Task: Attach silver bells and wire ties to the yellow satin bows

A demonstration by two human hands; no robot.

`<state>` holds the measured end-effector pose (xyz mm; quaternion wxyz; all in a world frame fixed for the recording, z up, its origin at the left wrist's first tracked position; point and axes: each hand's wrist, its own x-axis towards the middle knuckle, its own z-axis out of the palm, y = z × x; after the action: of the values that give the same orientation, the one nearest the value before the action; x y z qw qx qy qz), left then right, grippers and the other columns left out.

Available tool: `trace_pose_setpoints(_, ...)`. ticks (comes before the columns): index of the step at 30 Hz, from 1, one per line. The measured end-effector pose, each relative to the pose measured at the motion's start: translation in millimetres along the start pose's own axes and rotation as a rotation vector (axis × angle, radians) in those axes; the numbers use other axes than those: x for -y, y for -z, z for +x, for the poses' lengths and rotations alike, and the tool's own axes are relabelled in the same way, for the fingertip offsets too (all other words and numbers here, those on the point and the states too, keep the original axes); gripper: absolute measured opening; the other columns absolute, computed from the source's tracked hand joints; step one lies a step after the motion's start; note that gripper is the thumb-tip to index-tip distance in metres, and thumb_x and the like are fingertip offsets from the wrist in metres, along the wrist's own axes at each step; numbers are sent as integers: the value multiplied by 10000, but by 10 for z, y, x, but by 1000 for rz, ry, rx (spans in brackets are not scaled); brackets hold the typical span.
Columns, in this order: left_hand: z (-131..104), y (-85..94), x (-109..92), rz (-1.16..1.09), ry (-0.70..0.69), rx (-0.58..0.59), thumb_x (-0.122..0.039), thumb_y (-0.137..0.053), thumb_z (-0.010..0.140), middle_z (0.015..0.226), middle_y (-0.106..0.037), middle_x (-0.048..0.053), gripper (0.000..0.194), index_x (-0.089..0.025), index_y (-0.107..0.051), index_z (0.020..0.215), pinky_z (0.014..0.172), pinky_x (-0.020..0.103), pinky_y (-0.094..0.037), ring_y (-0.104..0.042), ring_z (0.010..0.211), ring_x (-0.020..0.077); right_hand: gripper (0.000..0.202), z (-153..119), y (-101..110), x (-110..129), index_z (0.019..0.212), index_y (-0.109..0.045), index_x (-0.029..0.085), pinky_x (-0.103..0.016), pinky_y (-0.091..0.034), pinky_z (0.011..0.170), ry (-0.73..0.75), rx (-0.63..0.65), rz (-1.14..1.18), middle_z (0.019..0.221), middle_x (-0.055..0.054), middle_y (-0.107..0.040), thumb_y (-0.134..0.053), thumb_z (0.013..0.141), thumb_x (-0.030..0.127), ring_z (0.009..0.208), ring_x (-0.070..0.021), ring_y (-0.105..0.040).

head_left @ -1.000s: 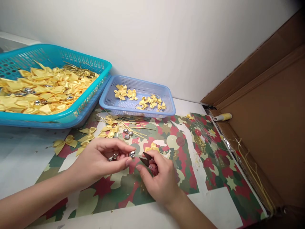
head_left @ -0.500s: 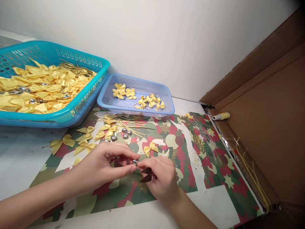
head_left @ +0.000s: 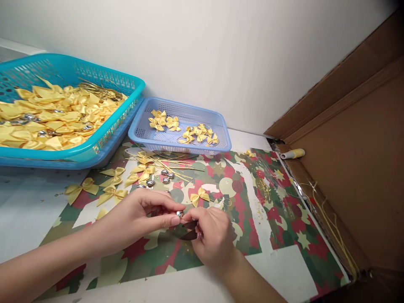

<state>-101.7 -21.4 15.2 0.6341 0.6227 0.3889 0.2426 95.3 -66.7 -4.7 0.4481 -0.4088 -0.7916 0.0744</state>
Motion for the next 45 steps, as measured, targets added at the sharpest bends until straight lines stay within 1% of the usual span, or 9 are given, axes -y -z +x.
trace_pose_setpoints(3,-3,2,11,-48,23,-6,-374,-760,810,876,-779,45,179,-254,-820,929,646,209,-576,-709,770,176,227,14,8,5,861,-547,210,-245,-330,468,-1,-4,-13,577,54,-600,-401,811,44,446,-101,-506)
trace_pose_setpoints(6,-10,1,10,-73,49,-20,-378,-768,803,859,-777,44,198,-251,-810,949,618,208,-569,-701,740,171,214,17,29,10,879,-551,214,-249,-358,485,-3,-14,15,607,50,-639,-413,841,55,455,-103,-530)
trace_pose_setpoints(13,-16,-15,-35,-101,28,-13,-342,-762,812,803,-758,20,155,-265,-799,942,560,155,-511,-649,670,122,184,19,41,27,933,-585,224,-260,-377,495,25,-72,39,659,34,-697,-481,898,75,506,-113,-604)
trace_pose_setpoints(18,-11,-11,-61,22,-48,-49,-364,-763,790,785,-727,30,164,-255,-814,901,558,192,-520,-635,662,144,130,-6,32,13,922,-584,216,-271,-337,485,53,-61,-10,581,47,-630,-499,920,117,465,-114,-540)
trace_pose_setpoints(26,15,-1,-100,172,-184,12,-310,-689,871,755,-736,7,138,-301,-815,928,618,183,-505,-637,699,139,212,26,35,38,867,-535,206,-263,-324,486,59,-4,-55,594,43,-622,-407,858,38,478,-104,-523)
trace_pose_setpoints(31,-12,-8,-73,89,-103,3,-362,-686,866,822,-725,24,169,-286,-805,959,620,197,-522,-645,730,154,233,38,38,34,867,-533,216,-256,-341,483,33,-13,-20,593,49,-626,-380,854,40,463,-101,-525)
trace_pose_setpoints(37,-20,-4,-50,-2,-25,-58,-408,-730,812,790,-711,37,205,-252,-794,928,553,205,-516,-633,681,159,162,22,63,48,918,-575,230,-263,-381,513,34,-115,19,655,35,-706,-471,932,106,494,-109,-582)
trace_pose_setpoints(41,-22,-11,-48,-26,-8,-41,-404,-736,808,776,-705,38,218,-235,-791,934,566,212,-527,-636,676,160,79,31,63,54,949,-590,227,-274,-355,487,58,-110,-22,611,35,-675,-525,976,192,465,-114,-544)
trace_pose_setpoints(45,-32,-17,-54,11,-27,-27,-386,-726,820,787,-698,28,194,-236,-794,921,576,205,-523,-627,673,148,119,22,61,46,947,-597,215,-285,-302,474,77,-81,-45,543,45,-591,-491,989,179,446,-116,-488)
